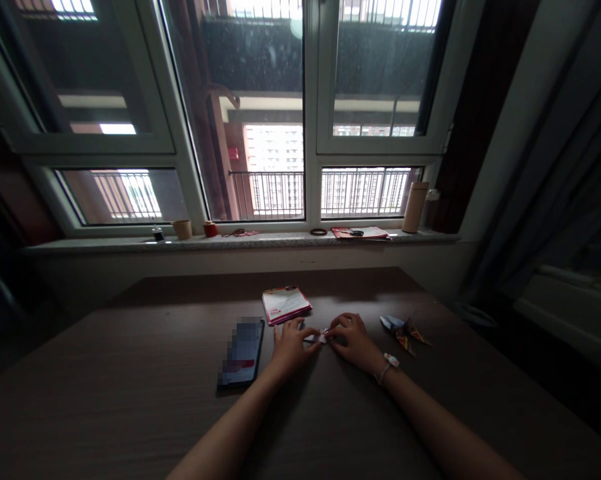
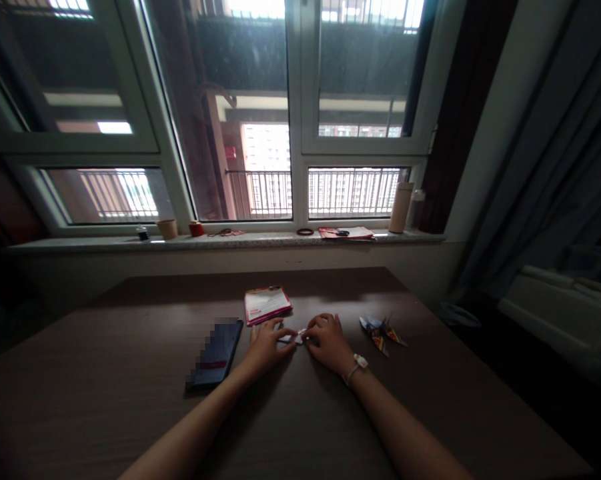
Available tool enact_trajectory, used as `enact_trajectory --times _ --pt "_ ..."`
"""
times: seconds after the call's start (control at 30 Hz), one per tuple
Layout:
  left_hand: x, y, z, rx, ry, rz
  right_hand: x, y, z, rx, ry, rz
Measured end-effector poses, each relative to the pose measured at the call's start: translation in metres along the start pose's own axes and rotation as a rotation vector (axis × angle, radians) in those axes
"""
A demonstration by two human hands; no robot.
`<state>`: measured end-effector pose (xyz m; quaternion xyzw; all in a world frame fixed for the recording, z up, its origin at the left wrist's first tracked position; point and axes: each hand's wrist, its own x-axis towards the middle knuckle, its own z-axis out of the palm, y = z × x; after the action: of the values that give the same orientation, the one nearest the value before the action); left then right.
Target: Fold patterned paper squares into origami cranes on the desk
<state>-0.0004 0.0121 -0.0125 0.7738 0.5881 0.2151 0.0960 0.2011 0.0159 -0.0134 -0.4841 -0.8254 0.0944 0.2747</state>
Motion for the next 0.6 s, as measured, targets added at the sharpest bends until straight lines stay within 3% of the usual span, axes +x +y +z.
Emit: enact_trajectory --times 0.6 --pt "0.0026 -0.0054 0.0056 -0.011 -0.001 0.005 0.0032 0.0002 0.0068 0.061 -0.005 0.011"
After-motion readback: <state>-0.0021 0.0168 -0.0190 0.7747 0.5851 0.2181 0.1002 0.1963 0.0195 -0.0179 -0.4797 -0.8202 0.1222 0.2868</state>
